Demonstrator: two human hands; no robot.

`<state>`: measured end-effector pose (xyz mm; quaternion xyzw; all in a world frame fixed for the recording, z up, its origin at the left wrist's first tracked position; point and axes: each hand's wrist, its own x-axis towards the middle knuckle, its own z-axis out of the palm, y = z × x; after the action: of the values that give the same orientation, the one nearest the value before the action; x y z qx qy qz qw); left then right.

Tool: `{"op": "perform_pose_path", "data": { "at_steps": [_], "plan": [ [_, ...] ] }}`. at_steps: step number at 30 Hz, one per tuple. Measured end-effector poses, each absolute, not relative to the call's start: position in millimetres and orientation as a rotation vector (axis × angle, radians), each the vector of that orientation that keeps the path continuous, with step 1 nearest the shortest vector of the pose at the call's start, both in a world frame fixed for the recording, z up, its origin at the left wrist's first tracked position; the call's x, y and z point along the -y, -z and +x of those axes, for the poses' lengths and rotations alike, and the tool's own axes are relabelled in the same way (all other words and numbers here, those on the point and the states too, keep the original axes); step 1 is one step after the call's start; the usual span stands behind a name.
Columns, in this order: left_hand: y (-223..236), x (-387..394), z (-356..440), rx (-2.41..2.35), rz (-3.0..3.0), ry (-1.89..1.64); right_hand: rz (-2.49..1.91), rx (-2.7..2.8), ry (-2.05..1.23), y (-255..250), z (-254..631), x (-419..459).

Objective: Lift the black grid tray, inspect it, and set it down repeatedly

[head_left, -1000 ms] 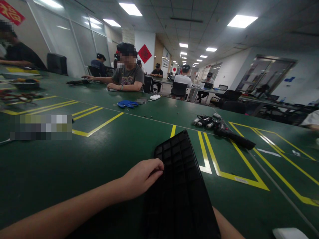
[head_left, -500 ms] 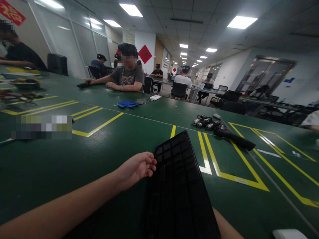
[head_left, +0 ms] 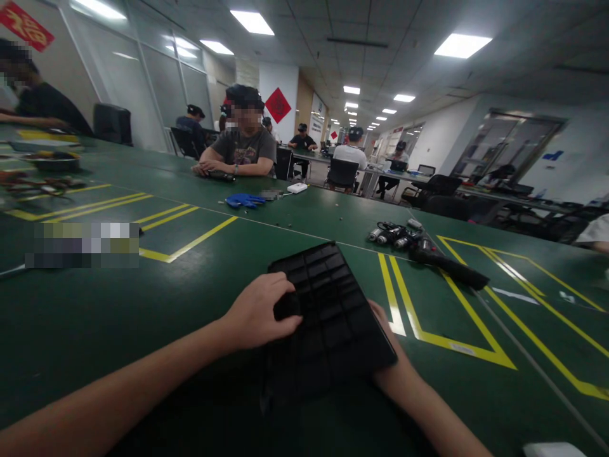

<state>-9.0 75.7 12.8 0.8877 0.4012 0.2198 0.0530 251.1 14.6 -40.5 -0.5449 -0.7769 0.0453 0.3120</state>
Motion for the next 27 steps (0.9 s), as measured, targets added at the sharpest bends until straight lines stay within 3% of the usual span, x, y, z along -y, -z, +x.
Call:
{"op": "perform_pose_path", "data": {
  "at_steps": [7,12,17,20,24,27],
  "plan": [
    [-15.1,-147.5,-75.4,-2.067,2.558,-0.330,-2.076,1.684,0.090,46.9,332.1,-38.9],
    [-10.2,-165.6,-95.3,-2.180,2.442,-0.098,-2.244,1.726,0.107,54.5,345.7,-39.6],
    [-12.8,-146.2,-74.3,-2.029,2.579,-0.554,-2.144,1.719,0.515,34.2,314.3,-31.5],
    [-3.0,-119.2,-44.9,-1.595,2.570,-0.723,-2.011,1.899,0.317,27.1,274.6,-20.4],
    [22.0,-97.0,-17.3,-1.203,2.600,-0.490,-1.770,2.340,-0.164,28.0,225.3,0.3],
    [31.9,-98.1,-14.3,-1.137,2.621,-0.375,-1.654,2.515,-0.342,24.5,209.5,9.9]
  ]
}}
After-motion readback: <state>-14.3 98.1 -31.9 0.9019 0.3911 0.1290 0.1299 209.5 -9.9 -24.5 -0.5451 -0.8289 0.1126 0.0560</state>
